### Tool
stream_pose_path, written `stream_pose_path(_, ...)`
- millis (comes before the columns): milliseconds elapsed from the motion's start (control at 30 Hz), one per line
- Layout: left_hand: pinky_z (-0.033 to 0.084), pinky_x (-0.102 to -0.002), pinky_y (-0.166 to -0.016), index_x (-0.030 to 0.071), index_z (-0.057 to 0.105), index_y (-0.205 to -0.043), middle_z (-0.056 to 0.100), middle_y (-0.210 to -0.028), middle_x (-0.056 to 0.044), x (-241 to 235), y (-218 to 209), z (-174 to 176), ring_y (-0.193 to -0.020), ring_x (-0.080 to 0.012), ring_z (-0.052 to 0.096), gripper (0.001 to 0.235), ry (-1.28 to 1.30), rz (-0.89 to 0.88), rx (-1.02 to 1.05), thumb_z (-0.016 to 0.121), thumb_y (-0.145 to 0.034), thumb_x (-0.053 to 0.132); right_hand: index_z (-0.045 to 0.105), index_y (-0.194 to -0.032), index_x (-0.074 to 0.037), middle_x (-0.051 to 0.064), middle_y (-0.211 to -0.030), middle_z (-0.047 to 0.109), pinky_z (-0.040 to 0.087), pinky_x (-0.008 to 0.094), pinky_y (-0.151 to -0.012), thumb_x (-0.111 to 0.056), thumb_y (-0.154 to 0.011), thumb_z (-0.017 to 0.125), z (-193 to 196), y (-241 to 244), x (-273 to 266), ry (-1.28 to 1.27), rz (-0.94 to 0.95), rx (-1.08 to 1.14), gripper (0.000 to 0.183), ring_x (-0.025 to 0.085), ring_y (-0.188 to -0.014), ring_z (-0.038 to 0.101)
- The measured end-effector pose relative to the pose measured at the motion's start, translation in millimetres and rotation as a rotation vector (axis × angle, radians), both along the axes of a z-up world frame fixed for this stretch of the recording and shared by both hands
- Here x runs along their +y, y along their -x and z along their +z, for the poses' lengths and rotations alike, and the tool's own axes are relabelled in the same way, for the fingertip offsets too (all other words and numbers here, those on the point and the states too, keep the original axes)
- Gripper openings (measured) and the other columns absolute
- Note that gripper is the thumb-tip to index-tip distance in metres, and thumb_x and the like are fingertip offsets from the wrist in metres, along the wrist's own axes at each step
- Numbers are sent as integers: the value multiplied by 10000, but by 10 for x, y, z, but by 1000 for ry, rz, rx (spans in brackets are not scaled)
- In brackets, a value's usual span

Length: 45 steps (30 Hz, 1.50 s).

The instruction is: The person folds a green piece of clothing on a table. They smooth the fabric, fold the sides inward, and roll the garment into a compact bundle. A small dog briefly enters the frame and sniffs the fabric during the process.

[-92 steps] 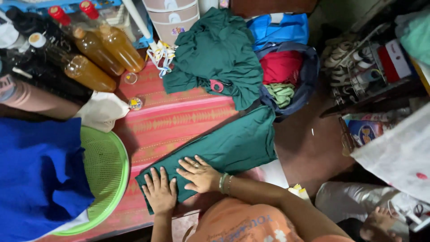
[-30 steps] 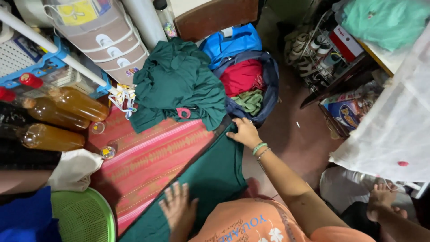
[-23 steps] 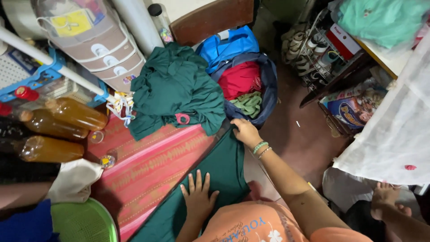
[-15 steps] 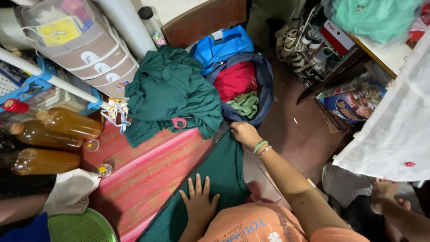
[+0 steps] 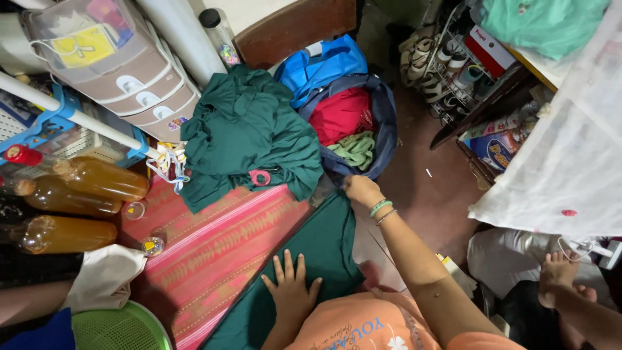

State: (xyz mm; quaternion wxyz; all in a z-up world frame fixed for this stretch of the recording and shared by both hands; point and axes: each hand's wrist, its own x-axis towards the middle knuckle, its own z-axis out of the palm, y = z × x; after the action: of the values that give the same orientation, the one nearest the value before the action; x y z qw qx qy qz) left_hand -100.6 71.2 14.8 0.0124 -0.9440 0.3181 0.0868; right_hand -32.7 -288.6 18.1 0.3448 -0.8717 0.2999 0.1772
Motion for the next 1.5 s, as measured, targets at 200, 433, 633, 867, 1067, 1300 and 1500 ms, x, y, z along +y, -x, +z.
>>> stream_pose_path(200,240,-682,-1138,138,482,-1501,340,-1652,-103,-198,-94,-29,-1510,-366,300,713,296,-199,-92,414,-990,631,594,-876,-73,134,-815,631,413,482,-611,-183,-956,513,-340,10,-99,56,103,-121,159,345,-726,592)
stream_pose_path(433,192,-633,-1179,97,368,-1583,269,-1679,-145,-763,-412,-26,-1541,-374,226,766,369,-403,42,430,-999,588,380,-729,-148,8,-665,413,275,350,-550,-89,-913,486,-481,41,-100,-492,-230,-360,220,144,-586,369)
stream_pose_path(633,111,-690,-1183,153,371,-1590,240,-1682,-177,-1047,-505,56,-1547,-422,168,770,325,-445,139,572,-942,518,674,-1128,-201,107,-1111,685,582,462,-864,-481,-859,695,72,80,222,346,159,-259,389,358,-1040,702)
stream_pose_path(867,117,-697,-1167,186,380,-1593,258,-1679,-169,-1053,-519,44,-1540,-420,192,772,351,-466,102,562,-930,537,696,-875,-175,45,-824,688,593,381,-655,-358,-843,648,-430,69,116,600,259,-323,192,286,-791,735)
stream_pose_path(1067,133,-689,-1168,190,411,-1582,292,-1671,-164,-1053,-509,57,-1536,-415,222,762,400,-457,70,561,-923,542,765,-1025,-202,138,-991,767,571,469,-851,-445,-888,677,-383,82,-26,-20,-112,-195,292,378,-1054,709)
stream_pose_path(1300,136,-688,-1176,205,423,-1573,313,-1666,-151,-1057,-497,-18,-1533,-402,248,778,404,-449,28,575,-896,557,681,-810,-107,-42,-705,609,423,220,-554,-177,-828,733,-346,182,130,-822,-610,-526,90,111,-694,578)
stream_pose_path(1500,114,-677,-1184,203,409,-1582,290,-1677,-145,-1054,-503,21,-1540,-396,222,764,389,-446,79,570,-915,540,725,-891,-18,-9,-686,568,392,237,-606,-45,-864,756,-210,218,210,-764,-510,-722,49,98,-686,526)
